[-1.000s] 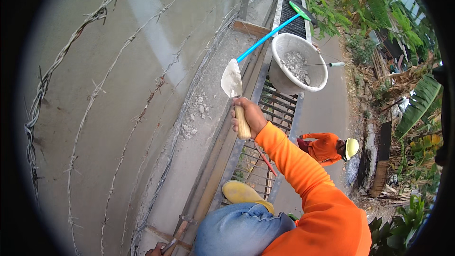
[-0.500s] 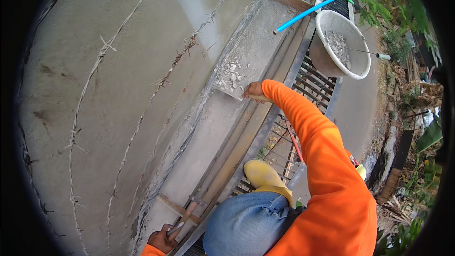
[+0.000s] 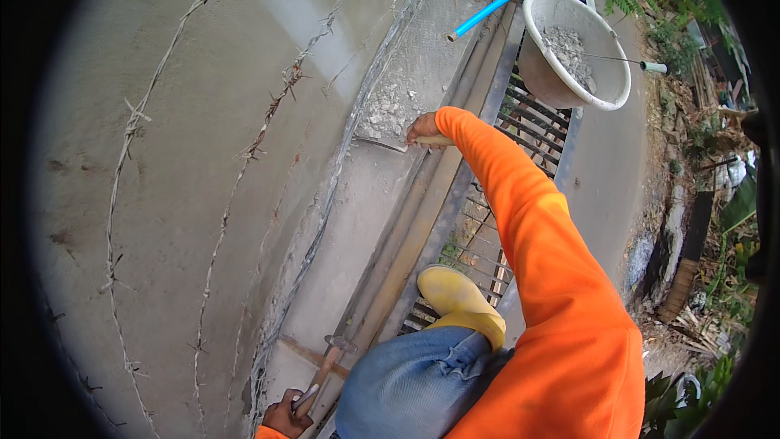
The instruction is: The person removes loose concrete from a wall using a hammer and chisel, then applies fresh cement with a trowel to fill the damaged area. The person works on a vertical wall section near barbed wire, using a bucket of cement and a ladder for access.
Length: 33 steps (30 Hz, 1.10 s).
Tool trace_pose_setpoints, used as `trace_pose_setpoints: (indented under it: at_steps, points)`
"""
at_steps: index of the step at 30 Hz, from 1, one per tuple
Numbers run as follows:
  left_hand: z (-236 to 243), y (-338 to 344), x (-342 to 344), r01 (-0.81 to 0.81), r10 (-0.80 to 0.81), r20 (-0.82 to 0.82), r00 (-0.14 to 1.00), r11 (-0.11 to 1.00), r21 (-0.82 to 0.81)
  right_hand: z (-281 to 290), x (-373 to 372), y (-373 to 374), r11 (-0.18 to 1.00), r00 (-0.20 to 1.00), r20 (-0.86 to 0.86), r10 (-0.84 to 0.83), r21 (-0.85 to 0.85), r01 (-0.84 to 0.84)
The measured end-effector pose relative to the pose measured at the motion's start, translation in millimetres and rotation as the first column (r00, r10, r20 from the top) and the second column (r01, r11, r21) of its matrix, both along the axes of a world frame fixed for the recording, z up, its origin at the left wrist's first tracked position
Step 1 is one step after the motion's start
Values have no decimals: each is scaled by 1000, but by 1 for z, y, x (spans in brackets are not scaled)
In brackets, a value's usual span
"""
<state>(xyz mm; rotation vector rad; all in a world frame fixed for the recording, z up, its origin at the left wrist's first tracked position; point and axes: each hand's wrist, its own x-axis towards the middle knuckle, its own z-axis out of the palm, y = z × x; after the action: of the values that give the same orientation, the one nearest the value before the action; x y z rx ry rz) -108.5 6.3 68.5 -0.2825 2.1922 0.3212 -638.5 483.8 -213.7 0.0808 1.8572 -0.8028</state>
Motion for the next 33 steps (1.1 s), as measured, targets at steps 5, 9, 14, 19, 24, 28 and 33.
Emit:
trace_pose_setpoints:
  at_steps: [5,9,14,19,24,28,33]
  points:
    - [-11,1,-11,20,-20,12,1000,999,30,-1,19,-26,970,979,58,197,-159,-185]
    - [-7,0,-17,28,-28,14,1000,999,22,3,7,-25,993,994,29,102,-70,-99]
    - [-3,8,-11,52,-53,-32,998,998,-33,21,3,20,977,962,-175,211,0,-215]
    - [-14,12,-19,41,-41,-4,999,999,18,26,168,-45,765,816,112,-567,-295,572]
    - [-20,5,-26,17,-8,-65,998,990,140,-20,211,-140,499,466,-216,-858,-129,857]
    - [-19,-1,-20,1,-3,32,999,998,62,-63,149,-185,452,445,-206,-872,11,892]
    - [-30,-16,1,119,-117,-116,986,993,11,-65,80,-250,236,246,-70,-967,127,963]
